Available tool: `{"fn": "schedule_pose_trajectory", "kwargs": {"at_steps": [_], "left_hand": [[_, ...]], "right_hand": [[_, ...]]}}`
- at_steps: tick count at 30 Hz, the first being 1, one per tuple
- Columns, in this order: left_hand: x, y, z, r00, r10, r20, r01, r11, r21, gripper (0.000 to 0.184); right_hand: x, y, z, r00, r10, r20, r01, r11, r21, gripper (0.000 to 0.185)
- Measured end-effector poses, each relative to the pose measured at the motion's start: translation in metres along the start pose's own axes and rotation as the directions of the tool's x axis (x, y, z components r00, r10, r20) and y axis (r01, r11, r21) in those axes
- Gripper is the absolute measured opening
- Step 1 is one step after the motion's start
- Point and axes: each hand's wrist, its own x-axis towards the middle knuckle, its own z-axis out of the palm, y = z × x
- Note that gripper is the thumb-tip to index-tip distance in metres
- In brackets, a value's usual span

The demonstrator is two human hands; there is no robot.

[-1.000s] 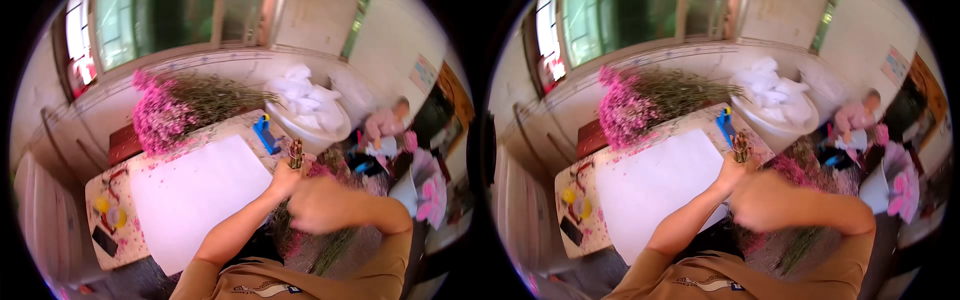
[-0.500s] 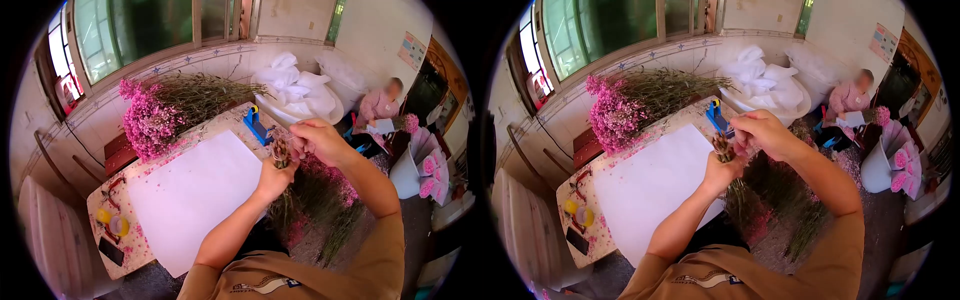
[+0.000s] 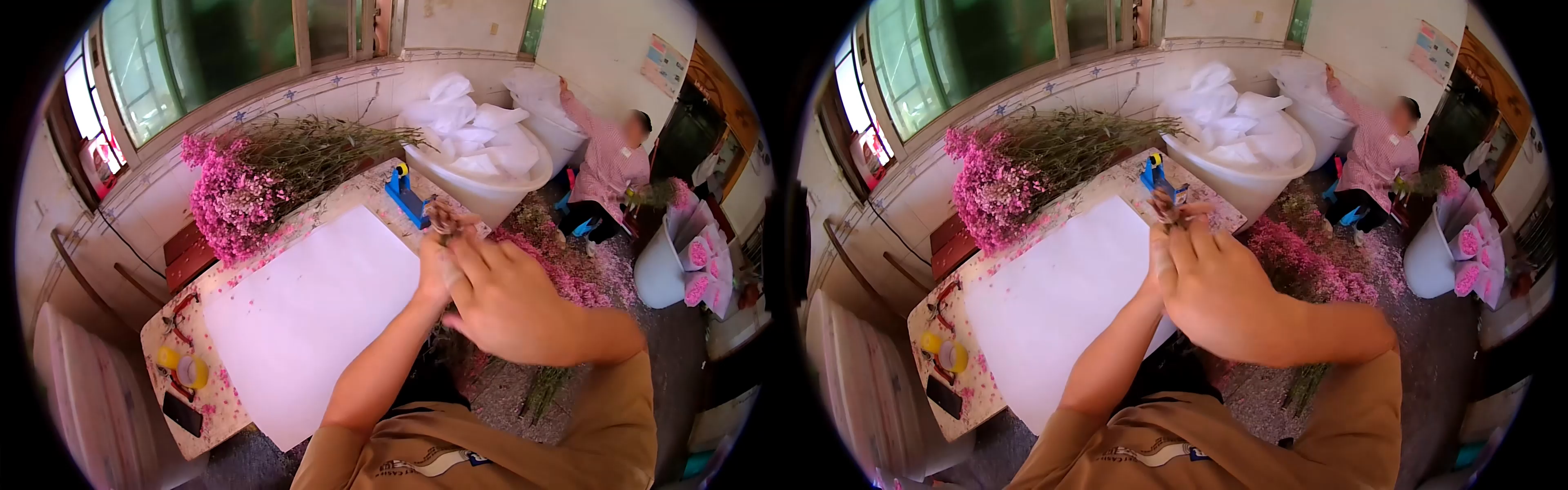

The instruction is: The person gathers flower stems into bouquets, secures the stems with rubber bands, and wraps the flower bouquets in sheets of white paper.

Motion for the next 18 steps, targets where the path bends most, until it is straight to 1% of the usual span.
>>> {"fn": "schedule_pose_trajectory", "kwargs": {"at_steps": [1,2,3,4,5,6,7,8,9,10,11,12,13,14,15,16,17,18], "left_hand": [[0.005,0.017,-0.005,0.964,-0.245,-0.101,0.250,0.967,0.039,0.015],[0.013,0.014,-0.015,0.975,-0.190,-0.112,0.187,0.982,-0.038,0.017],[0.012,0.017,-0.025,0.974,-0.184,-0.132,0.180,0.983,-0.040,0.017],[0.010,0.020,-0.034,0.984,-0.179,-0.009,0.177,0.979,-0.104,0.018],[0.007,0.023,-0.042,0.980,-0.162,0.115,0.180,0.970,-0.163,0.018],[0.003,0.026,-0.044,0.979,-0.162,0.123,0.186,0.959,-0.215,0.018],[0.001,0.027,-0.047,0.980,-0.161,0.118,0.183,0.960,-0.210,0.018],[0.001,0.027,-0.049,0.973,-0.149,0.176,0.192,0.946,-0.260,0.020],[-0.001,0.026,-0.049,0.961,-0.139,0.239,0.211,0.928,-0.307,0.022],[-0.003,0.026,-0.048,0.958,-0.146,0.246,0.220,0.927,-0.304,0.022],[-0.004,0.027,-0.047,0.948,-0.146,0.284,0.234,0.924,-0.304,0.023],[-0.005,0.029,-0.046,0.937,-0.145,0.317,0.245,0.921,-0.303,0.024],[-0.005,0.030,-0.047,0.938,-0.146,0.314,0.245,0.921,-0.302,0.024],[-0.006,0.031,-0.049,0.934,-0.139,0.330,0.247,0.917,-0.312,0.025],[-0.008,0.033,-0.052,0.929,-0.135,0.345,0.252,0.913,-0.322,0.026],[-0.009,0.036,-0.056,0.901,-0.171,0.400,0.303,0.906,-0.295,0.032],[-0.009,0.039,-0.057,0.905,-0.169,0.389,0.296,0.909,-0.294,0.032],[-0.010,0.042,-0.057,0.912,-0.167,0.376,0.270,0.932,-0.241,0.045]], "right_hand": [[-0.007,-0.004,-0.002,0.998,-0.062,-0.001,0.062,0.998,0.007,0.048],[-0.017,-0.009,-0.014,1.000,0.008,-0.003,-0.007,0.961,0.277,0.053],[-0.027,-0.004,-0.009,1.000,-0.011,-0.001,0.010,0.958,0.286,0.053],[-0.038,0.007,0.003,0.988,0.151,-0.044,-0.122,0.911,0.395,0.057],[-0.048,0.017,0.021,0.947,0.315,-0.067,-0.240,0.829,0.504,0.061],[-0.057,0.029,0.054,0.898,0.441,-0.007,-0.366,0.753,0.547,0.070],[-0.068,0.042,0.095,0.872,0.476,0.117,-0.445,0.671,0.592,0.085],[-0.078,0.054,0.137,0.885,0.417,0.207,-0.458,0.698,0.550,0.101],[-0.075,0.055,0.163,0.897,0.345,0.275,-0.437,0.612,0.659,0.108],[-0.071,0.051,0.182,0.932,0.280,0.229,-0.348,0.521,0.780,0.105],[-0.074,0.045,0.191,0.879,0.276,0.388,-0.461,0.293,0.837,0.095],[-0.076,0.038,0.201,0.887,0.254,0.386,-0.443,0.231,0.866,0.087],[-0.077,0.034,0.209,0.895,0.229,0.382,-0.423,0.165,0.891,0.078],[-0.076,0.030,0.213,0.895,0.223,0.386,-0.423,0.157,0.892,0.078],[-0.076,0.025,0.218,0.892,0.203,0.404,-0.410,-0.011,0.912,0.068],[-0.074,0.022,0.220,0.891,0.178,0.417,-0.388,-0.175,0.905,0.058],[-0.073,0.022,0.221,0.894,0.166,0.416,-0.388,-0.178,0.904,0.058],[-0.074,0.024,0.221,0.869,0.166,0.467,-0.446,-0.146,0.883,0.048]]}}
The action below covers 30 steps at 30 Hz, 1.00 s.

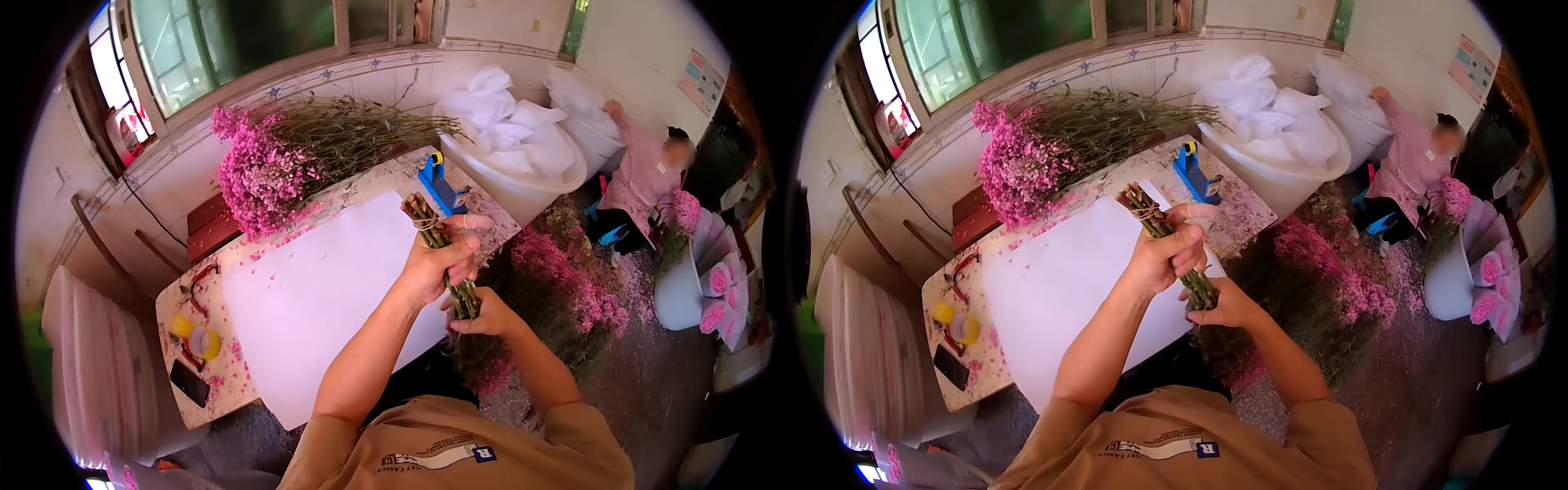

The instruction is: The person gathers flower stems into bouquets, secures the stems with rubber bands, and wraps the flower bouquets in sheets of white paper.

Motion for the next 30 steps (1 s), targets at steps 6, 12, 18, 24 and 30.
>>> {"fn": "schedule_pose_trajectory", "kwargs": {"at_steps": [6,12,18,24,30], "left_hand": [[-0.068,-0.010,-0.065,0.997,0.071,-0.037,-0.005,0.520,0.854,0.100],[-0.219,-0.074,-0.103,0.923,-0.278,-0.267,0.158,-0.360,0.920,0.095],[-0.231,-0.119,-0.120,0.996,-0.031,-0.084,0.047,-0.611,0.790,0.088],[-0.225,-0.105,-0.114,0.982,-0.141,-0.125,0.027,-0.551,0.834,0.087],[-0.216,-0.098,-0.122,0.957,-0.236,-0.168,0.037,-0.475,0.879,0.091]], "right_hand": [[-0.029,-0.013,-0.078,0.929,-0.029,-0.370,-0.063,0.970,-0.234,0.023],[-0.082,-0.119,-0.180,0.643,-0.346,-0.683,-0.063,0.865,-0.498,0.018],[-0.044,-0.259,-0.145,0.648,-0.533,-0.544,0.080,0.758,-0.647,0.022],[-0.045,-0.408,-0.122,0.471,-0.756,-0.454,0.506,0.653,-0.563,0.020],[-0.053,-0.412,-0.281,0.360,-0.640,-0.679,0.774,0.611,-0.166,0.034]]}}
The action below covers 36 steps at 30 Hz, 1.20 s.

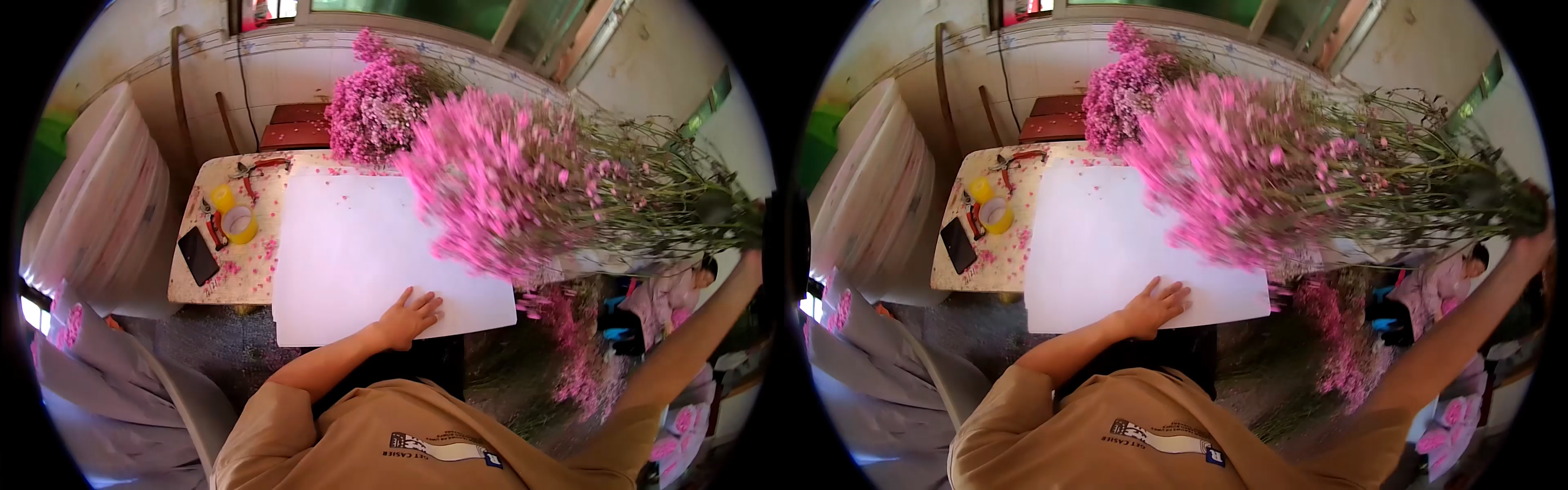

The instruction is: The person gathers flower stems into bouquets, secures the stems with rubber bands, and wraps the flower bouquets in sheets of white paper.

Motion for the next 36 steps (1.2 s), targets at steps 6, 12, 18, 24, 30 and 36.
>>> {"fn": "schedule_pose_trajectory", "kwargs": {"at_steps": [6,12,18,24,30,36], "left_hand": [[-0.003,-0.002,-0.002,0.994,-0.054,0.092,0.073,0.974,-0.216,0.090],[-0.060,-0.010,0.002,0.985,-0.161,0.065,0.165,0.753,-0.637,0.081],[-0.093,-0.009,0.008,0.980,-0.175,-0.092,0.046,0.655,-0.754,0.072],[-0.118,-0.028,-0.026,0.933,-0.247,0.262,0.296,0.110,-0.949,0.073],[-0.136,-0.013,-0.017,0.838,-0.439,0.325,-0.003,-0.598,-0.802,0.079],[-0.127,-0.029,-0.057,0.735,-0.611,0.296,-0.372,-0.727,-0.577,0.081]], "right_hand": [[-0.185,0.327,-0.070,0.917,0.389,-0.087,-0.343,0.882,0.321,0.052],[-0.388,0.465,-0.079,0.373,0.914,-0.163,-0.915,0.391,0.097,0.052],[-0.308,0.419,-0.079,0.053,0.852,-0.521,-0.617,-0.383,-0.688,0.066],[-0.266,0.400,0.042,0.691,0.722,-0.021,-0.277,0.238,-0.931,0.071],[-0.331,0.431,0.324,0.448,0.819,0.357,-0.328,0.523,-0.787,0.087],[-0.459,0.503,0.419,-0.179,0.854,0.489,-0.596,0.301,-0.744,0.062]]}}
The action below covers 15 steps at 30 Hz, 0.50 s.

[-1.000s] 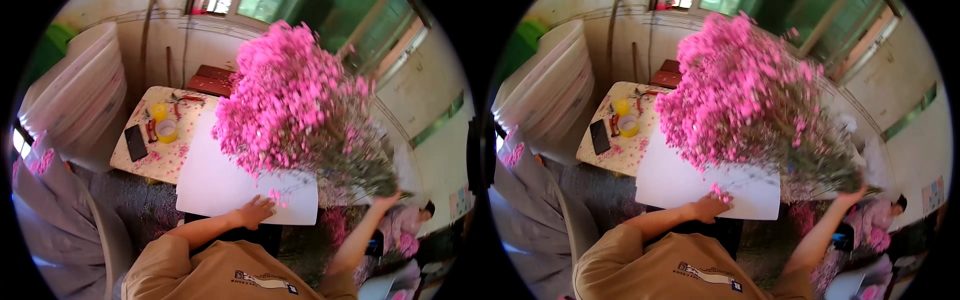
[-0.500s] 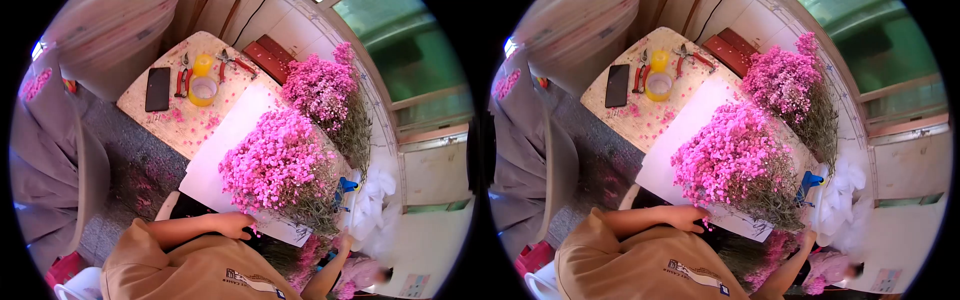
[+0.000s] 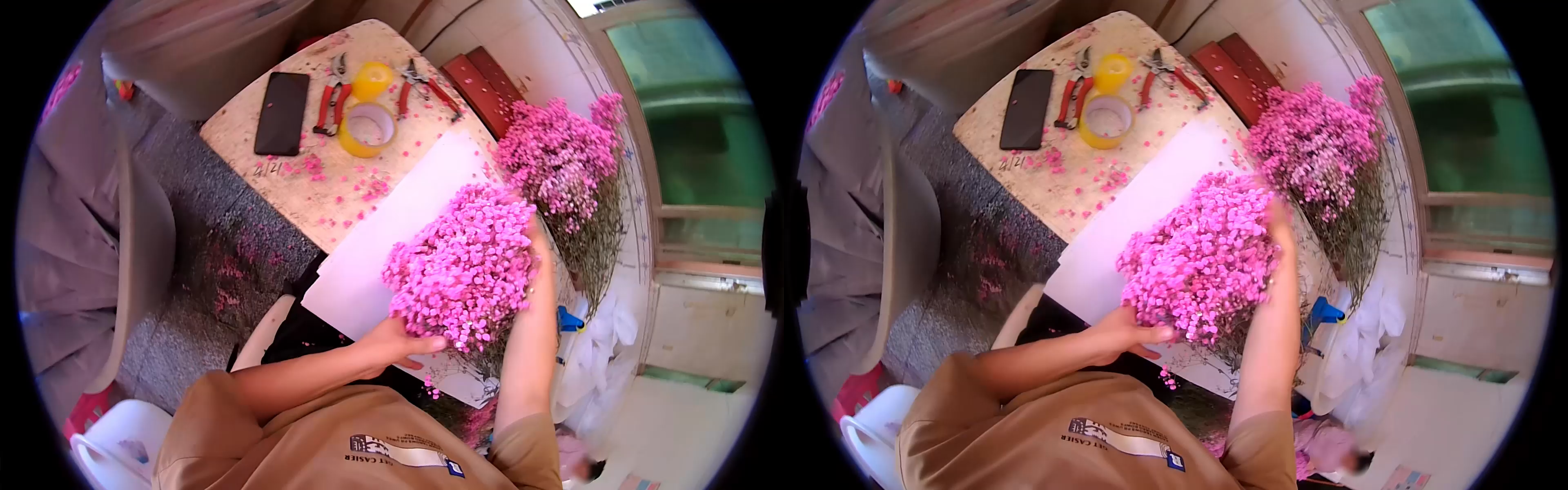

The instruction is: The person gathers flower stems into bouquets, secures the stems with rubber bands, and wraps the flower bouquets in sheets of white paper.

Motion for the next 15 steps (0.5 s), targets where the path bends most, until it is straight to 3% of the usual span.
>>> {"fn": "schedule_pose_trajectory", "kwargs": {"at_steps": [1,3,5,6,7,9,10,12,13,14,15], "left_hand": [[0.005,0.005,0.004,1.000,0.011,-0.007,-0.011,1.000,-0.024,0.081],[0.013,0.016,0.012,0.997,0.069,0.016,-0.068,0.995,-0.070,0.074],[0.022,0.008,0.011,0.996,0.081,0.037,-0.074,0.981,-0.179,0.069],[0.031,-0.008,0.008,0.991,0.133,0.007,-0.129,0.971,-0.200,0.069],[0.037,-0.018,0.006,0.983,0.180,-0.022,-0.181,0.960,-0.214,0.069],[0.040,-0.026,0.005,0.985,0.159,-0.060,-0.167,0.971,-0.169,0.071],[0.043,-0.035,0.004,0.983,0.174,-0.052,-0.182,0.953,-0.244,0.071],[0.039,-0.039,0.005,0.982,0.184,-0.039,-0.187,0.930,-0.317,0.069],[0.041,-0.041,0.003,0.983,0.181,-0.032,-0.182,0.930,-0.320,0.069],[0.045,-0.043,0.000,0.987,0.160,-0.018,-0.159,0.951,-0.265,0.069],[0.047,-0.043,-0.003,0.990,0.143,-0.010,-0.142,0.968,-0.207,0.068]], "right_hand": [[-0.007,0.019,0.020,0.995,-0.076,0.070,0.071,0.996,0.062,0.056],[-0.014,0.026,0.052,0.987,-0.078,0.138,0.117,0.944,-0.307,0.046],[-0.044,0.038,0.038,0.986,-0.141,0.088,0.166,0.793,-0.586,0.050],[-0.091,0.007,0.061,0.979,-0.181,0.090,0.191,0.686,-0.702,0.053],[-0.115,-0.005,0.059,0.983,-0.170,0.073,0.172,0.688,-0.705,0.053],[-0.149,-0.019,0.049,0.874,-0.343,0.344,0.475,0.448,-0.758,0.047],[-0.154,-0.021,0.049,0.883,-0.338,0.327,0.457,0.452,-0.766,0.047],[-0.159,-0.023,0.051,0.847,-0.274,0.456,0.523,0.271,-0.808,0.037],[-0.149,-0.014,0.048,0.850,-0.272,0.450,0.516,0.269,-0.813,0.037],[-0.130,0.004,0.041,0.938,-0.181,0.295,0.346,0.484,-0.804,0.032],[-0.117,0.014,0.042,0.965,-0.120,0.231,0.258,0.578,-0.774,0.030]]}}
